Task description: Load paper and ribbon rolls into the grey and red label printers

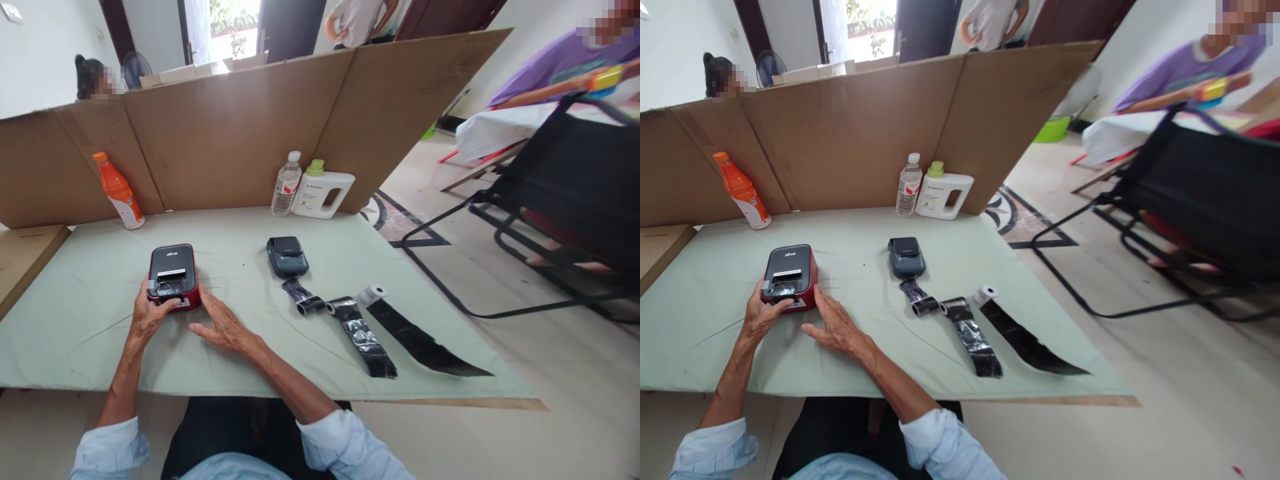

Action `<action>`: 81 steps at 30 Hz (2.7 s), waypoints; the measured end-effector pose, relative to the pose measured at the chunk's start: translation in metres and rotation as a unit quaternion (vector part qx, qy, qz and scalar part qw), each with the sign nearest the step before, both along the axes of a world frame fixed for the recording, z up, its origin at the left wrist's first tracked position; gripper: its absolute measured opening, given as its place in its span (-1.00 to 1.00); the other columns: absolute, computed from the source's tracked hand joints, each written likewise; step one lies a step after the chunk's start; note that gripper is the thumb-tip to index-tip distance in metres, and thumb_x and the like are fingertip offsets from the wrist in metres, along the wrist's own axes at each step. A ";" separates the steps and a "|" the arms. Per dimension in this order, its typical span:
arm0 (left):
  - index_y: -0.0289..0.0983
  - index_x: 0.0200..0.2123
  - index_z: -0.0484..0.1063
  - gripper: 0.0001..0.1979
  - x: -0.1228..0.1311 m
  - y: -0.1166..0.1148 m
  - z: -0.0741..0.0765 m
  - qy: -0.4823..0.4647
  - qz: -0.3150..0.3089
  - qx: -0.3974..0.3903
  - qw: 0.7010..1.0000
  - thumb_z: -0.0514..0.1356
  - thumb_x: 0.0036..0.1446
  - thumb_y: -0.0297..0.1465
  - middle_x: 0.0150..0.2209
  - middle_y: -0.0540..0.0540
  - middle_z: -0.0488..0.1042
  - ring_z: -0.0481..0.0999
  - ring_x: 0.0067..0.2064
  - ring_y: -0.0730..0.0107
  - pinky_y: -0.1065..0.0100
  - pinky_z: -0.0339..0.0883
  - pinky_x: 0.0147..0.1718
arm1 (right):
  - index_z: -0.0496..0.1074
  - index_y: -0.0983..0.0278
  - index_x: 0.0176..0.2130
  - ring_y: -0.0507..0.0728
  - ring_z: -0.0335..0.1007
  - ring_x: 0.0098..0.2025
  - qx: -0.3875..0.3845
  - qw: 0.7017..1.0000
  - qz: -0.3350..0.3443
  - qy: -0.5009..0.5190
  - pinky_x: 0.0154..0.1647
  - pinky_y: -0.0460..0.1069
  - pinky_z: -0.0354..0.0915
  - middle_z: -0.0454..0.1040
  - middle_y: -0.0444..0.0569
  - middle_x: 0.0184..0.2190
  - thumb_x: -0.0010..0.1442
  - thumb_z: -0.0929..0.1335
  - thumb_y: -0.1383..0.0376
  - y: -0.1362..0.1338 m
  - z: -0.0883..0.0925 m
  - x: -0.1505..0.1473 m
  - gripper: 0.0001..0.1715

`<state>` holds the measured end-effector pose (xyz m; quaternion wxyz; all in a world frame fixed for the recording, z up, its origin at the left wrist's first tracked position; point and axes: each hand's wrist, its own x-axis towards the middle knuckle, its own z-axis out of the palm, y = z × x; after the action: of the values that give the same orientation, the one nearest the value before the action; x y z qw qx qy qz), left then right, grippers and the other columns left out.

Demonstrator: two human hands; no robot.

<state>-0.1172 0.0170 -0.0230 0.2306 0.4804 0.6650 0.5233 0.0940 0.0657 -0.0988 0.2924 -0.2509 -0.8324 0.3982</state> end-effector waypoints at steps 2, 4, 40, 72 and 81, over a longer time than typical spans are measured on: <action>-0.32 0.34 0.31 0.02 0.004 0.001 0.001 0.002 0.001 -0.005 1.000 0.57 -0.19 -0.24 0.15 -0.30 0.59 0.63 0.14 -0.06 -0.03 0.50 0.20 | -0.33 0.27 0.59 0.42 -0.01 0.57 0.000 1.000 -0.007 0.005 0.52 0.38 0.11 -0.06 0.33 0.57 0.35 0.46 0.04 -0.001 0.001 0.003 0.24; -0.32 0.36 0.29 0.03 0.008 0.002 0.001 0.005 0.006 -0.009 1.000 0.56 -0.19 -0.24 0.16 -0.30 0.58 0.62 0.15 -0.06 -0.03 0.49 0.21 | -0.33 0.25 0.59 0.42 0.02 0.56 0.004 1.000 -0.018 0.013 0.51 0.38 0.13 -0.02 0.32 0.56 0.35 0.46 0.05 -0.002 0.002 0.007 0.24; -0.19 0.42 0.13 0.15 0.036 0.012 -0.036 -0.057 -0.056 0.053 0.995 0.62 -0.18 -0.20 0.28 -0.30 0.48 0.54 0.28 -0.02 -0.07 0.37 0.34 | -0.36 0.30 0.59 0.44 0.09 0.52 0.039 0.995 -0.090 -0.006 0.49 0.39 0.16 0.04 0.35 0.54 0.30 0.45 0.22 -0.009 -0.009 0.027 0.25; -0.21 0.34 0.23 0.09 0.036 0.011 -0.036 -0.037 -0.028 0.024 0.999 0.62 -0.22 -0.18 0.16 -0.26 0.55 0.60 0.19 -0.04 -0.08 0.44 0.26 | -0.36 0.22 0.59 0.44 0.05 0.55 0.041 0.996 -0.083 0.003 0.50 0.42 0.12 0.00 0.30 0.56 0.31 0.46 0.17 -0.007 -0.014 0.028 0.25; -0.16 0.36 0.21 0.08 0.068 0.012 -0.029 -0.016 -0.062 0.028 0.998 0.62 -0.18 -0.19 0.18 -0.23 0.54 0.59 0.19 -0.03 -0.06 0.46 0.23 | -0.29 0.16 0.59 0.39 0.12 0.53 0.042 0.990 -0.134 0.028 0.50 0.40 0.16 0.09 0.24 0.54 0.34 0.44 0.19 -0.023 0.003 0.067 0.17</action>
<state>-0.0491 0.0288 -0.0522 0.2599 0.5181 0.6154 0.5341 0.1612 0.0432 -0.0959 0.3768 -0.3362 -0.7988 0.3271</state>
